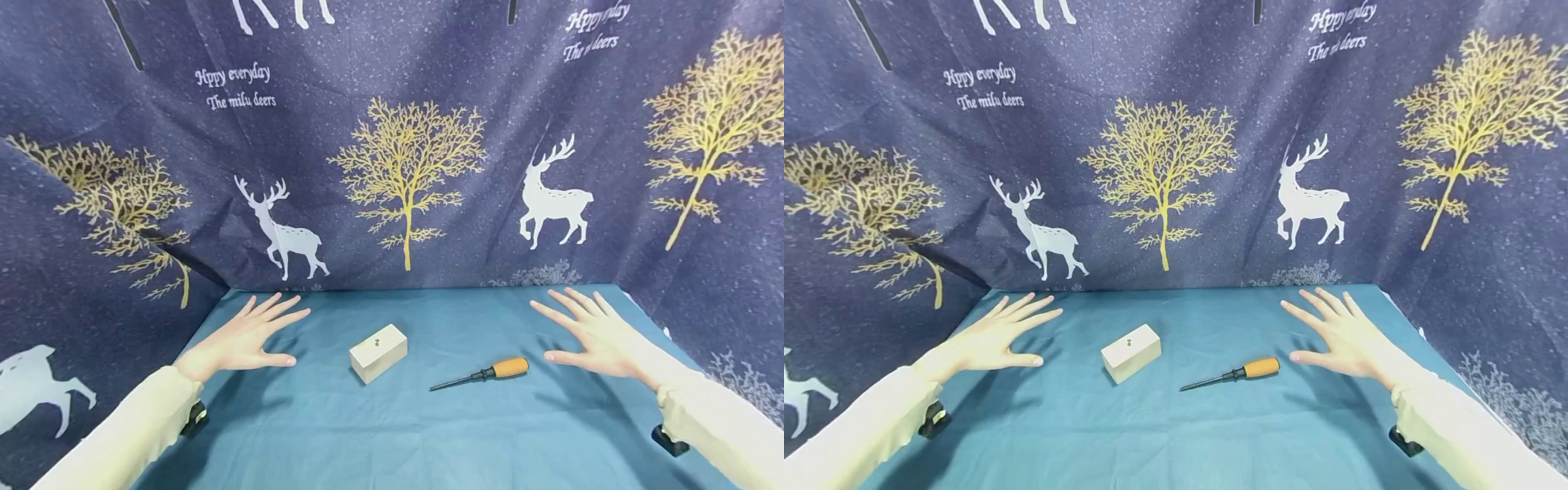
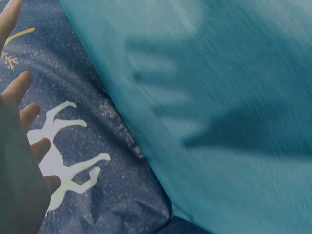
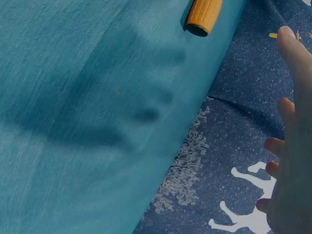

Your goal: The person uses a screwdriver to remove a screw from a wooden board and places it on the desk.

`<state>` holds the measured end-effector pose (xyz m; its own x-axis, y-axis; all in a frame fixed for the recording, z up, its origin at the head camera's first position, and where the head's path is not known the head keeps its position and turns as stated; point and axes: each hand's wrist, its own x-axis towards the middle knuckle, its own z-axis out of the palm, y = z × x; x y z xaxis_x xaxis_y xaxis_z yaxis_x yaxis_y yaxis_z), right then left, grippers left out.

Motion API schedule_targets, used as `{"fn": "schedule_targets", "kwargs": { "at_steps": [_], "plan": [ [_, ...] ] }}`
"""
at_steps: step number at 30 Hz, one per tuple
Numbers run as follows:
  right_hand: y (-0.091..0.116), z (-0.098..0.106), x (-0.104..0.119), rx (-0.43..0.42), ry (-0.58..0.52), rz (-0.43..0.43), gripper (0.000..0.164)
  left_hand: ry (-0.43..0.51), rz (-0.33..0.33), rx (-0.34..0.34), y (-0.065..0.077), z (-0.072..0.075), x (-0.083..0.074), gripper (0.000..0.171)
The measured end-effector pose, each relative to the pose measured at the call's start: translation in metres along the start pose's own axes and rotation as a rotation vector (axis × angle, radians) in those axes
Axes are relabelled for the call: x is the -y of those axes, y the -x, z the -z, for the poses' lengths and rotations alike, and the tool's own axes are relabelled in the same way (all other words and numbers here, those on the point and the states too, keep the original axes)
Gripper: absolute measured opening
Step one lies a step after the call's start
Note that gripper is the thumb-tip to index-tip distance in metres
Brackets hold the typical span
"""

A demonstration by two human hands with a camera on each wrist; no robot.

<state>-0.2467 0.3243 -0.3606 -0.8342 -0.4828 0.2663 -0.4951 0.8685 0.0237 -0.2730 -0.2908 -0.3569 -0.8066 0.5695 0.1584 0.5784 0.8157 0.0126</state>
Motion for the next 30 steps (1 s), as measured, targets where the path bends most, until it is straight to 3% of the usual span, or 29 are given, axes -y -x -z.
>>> {"fn": "schedule_targets", "kwargs": {
  "at_steps": [5, 18, 30],
  "plan": [
    [-0.006, -0.001, 0.004, -0.002, -0.006, 0.018, 0.082, 0.023, 0.005, -0.012, -0.008, -0.004, -0.005, 0.086],
    [-0.016, -0.012, 0.012, -0.002, -0.028, 0.055, 0.080, 0.148, -0.009, -0.069, -0.031, -0.033, -0.023, 0.084],
    [-0.024, -0.014, 0.021, 0.004, -0.052, 0.092, 0.078, 0.178, -0.026, -0.079, -0.033, -0.042, -0.035, 0.082]
  ]
}}
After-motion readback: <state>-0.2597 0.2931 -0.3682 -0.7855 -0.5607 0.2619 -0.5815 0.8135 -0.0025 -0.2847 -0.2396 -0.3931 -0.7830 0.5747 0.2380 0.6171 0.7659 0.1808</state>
